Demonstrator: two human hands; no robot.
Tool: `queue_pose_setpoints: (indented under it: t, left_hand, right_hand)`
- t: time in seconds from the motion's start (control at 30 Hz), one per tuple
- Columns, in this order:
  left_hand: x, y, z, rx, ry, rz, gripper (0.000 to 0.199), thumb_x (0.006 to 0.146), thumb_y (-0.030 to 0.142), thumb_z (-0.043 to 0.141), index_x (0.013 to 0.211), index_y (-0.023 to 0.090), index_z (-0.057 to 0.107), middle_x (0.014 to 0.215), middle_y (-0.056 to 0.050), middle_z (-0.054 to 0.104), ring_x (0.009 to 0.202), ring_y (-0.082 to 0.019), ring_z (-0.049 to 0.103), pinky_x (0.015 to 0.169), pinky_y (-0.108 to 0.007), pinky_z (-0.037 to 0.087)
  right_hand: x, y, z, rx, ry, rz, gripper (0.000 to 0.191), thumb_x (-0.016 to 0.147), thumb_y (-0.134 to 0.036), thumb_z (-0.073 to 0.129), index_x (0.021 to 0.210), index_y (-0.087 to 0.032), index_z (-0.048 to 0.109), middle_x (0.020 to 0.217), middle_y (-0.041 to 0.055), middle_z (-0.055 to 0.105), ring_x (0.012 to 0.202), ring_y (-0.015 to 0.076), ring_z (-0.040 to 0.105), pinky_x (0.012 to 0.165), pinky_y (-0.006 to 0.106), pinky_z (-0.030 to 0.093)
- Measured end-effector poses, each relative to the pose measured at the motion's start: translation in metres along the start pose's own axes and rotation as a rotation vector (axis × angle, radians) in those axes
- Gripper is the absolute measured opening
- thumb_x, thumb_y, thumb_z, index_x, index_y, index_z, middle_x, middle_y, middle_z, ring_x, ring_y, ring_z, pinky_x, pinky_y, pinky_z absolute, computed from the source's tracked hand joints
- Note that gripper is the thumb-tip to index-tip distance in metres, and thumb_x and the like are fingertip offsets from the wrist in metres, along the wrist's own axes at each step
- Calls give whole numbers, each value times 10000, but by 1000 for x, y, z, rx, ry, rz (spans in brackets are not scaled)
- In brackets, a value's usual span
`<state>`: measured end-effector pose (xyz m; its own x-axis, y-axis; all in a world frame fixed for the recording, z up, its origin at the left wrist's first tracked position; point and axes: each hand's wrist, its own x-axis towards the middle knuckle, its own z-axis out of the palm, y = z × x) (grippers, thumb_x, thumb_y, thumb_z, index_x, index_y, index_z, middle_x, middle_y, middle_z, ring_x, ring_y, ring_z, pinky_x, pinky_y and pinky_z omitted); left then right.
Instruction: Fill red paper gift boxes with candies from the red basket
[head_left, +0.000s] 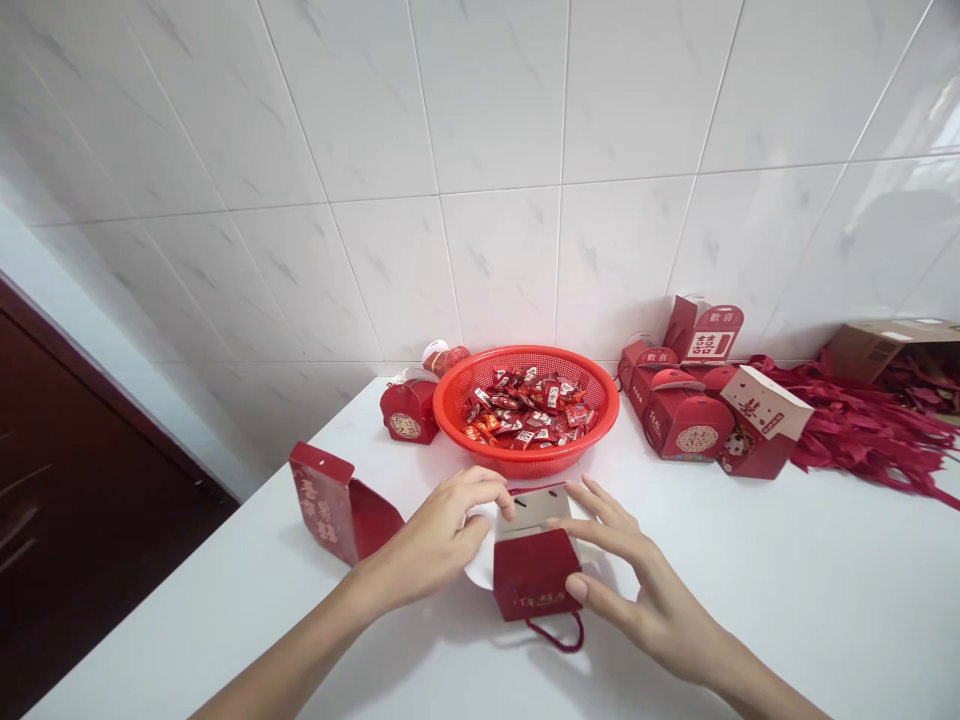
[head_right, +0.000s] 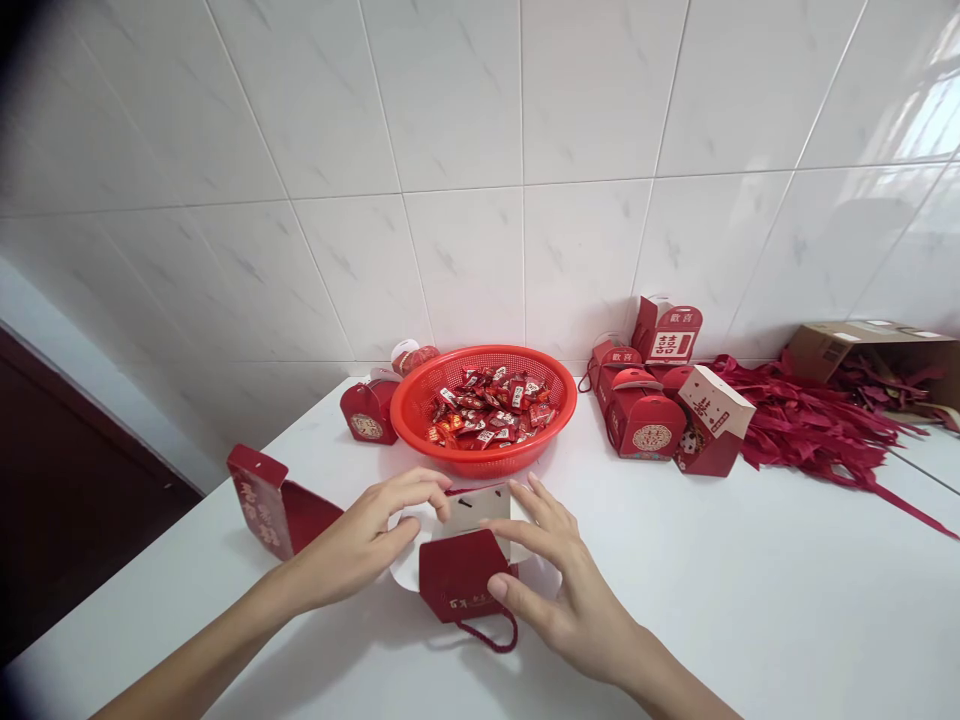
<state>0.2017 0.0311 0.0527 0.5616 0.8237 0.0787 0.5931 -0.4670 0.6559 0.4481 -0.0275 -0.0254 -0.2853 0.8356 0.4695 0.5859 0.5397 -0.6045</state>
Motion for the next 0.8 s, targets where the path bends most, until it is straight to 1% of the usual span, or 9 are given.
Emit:
queue_pose_setpoints:
  t: [0.07,0.17,0.27,0.4,0.47,0.53,0.6,0.7,0.8]
  left_hand:
    - [0,-3,1,-49,16,-7,508,789,104,410,1144,283,727,1268,-33,684,1213,-248,615,972,-349,530]
    - [1,-8,2,-135,65,-78,670,761,115,467,1400,263,599,1419,-55,610,1294,-267,579,992,-360,533]
    - [4,-10,5,-228,70,-139,712,724,135,504,1429,201,571,1417,-89,611,1293,-279,585,978,-359,548]
    - [7,-13,7,-296,40,-174,707,711,173,523,1415,181,585,1385,-94,636,1263,-279,608,1012,-378,534]
    - [6,-16,8,-296,28,-197,695,709,185,534,1401,173,598,1418,-91,609,1309,-287,574,1068,-399,496]
    - [4,-19,8,-282,11,-240,670,709,199,545,1373,156,621,1438,-95,591,1344,-298,541,1104,-410,465]
    - [2,-20,8,-282,-17,-260,633,718,207,544,1341,157,647,1434,-90,595,1342,-304,543,1093,-404,474]
    - [0,-20,14,-312,-17,-239,578,767,224,536,1332,181,651,1411,-72,619,1286,-293,589,1027,-370,517]
    - [-1,-21,25,-324,21,-248,523,864,309,519,1362,186,619,1375,-83,644,1213,-279,632,988,-363,529]
  right_hand:
    - [1,-3,-5,47,-36,17,401,967,-463,604,1342,-333,654,1595,96,418,1508,342,303,1075,645,452]
    - [2,-9,-10,55,-61,-30,283,980,-420,593,1218,-370,737,1626,45,359,1525,352,246,1091,697,391]
    - [2,-15,-14,82,-87,-79,248,981,-443,579,1079,-377,796,1629,5,356,1535,366,203,1085,718,382]
    - [1,-19,-15,89,-115,-56,309,973,-506,564,891,-365,826,1591,-21,429,1537,355,218,1074,689,428]
    - [1,-16,-14,8,-125,-75,264,923,-539,632,980,-355,812,1592,13,431,1529,371,244,1073,696,425]
    - [0,-9,-12,-122,-131,-129,382,875,-571,682,1167,-337,755,1607,68,405,1522,399,249,1073,722,404]
    - [-1,1,-9,-255,-114,-174,498,870,-577,687,1297,-321,681,1617,104,384,1515,405,265,1079,718,396]
    - [-3,16,-3,-378,-5,-181,463,938,-494,636,1367,-319,624,1608,117,401,1491,364,342,1096,648,419]
    - [-2,27,1,-426,121,-166,401,997,-364,566,1393,-306,598,1594,120,425,1467,324,399,1106,594,429]
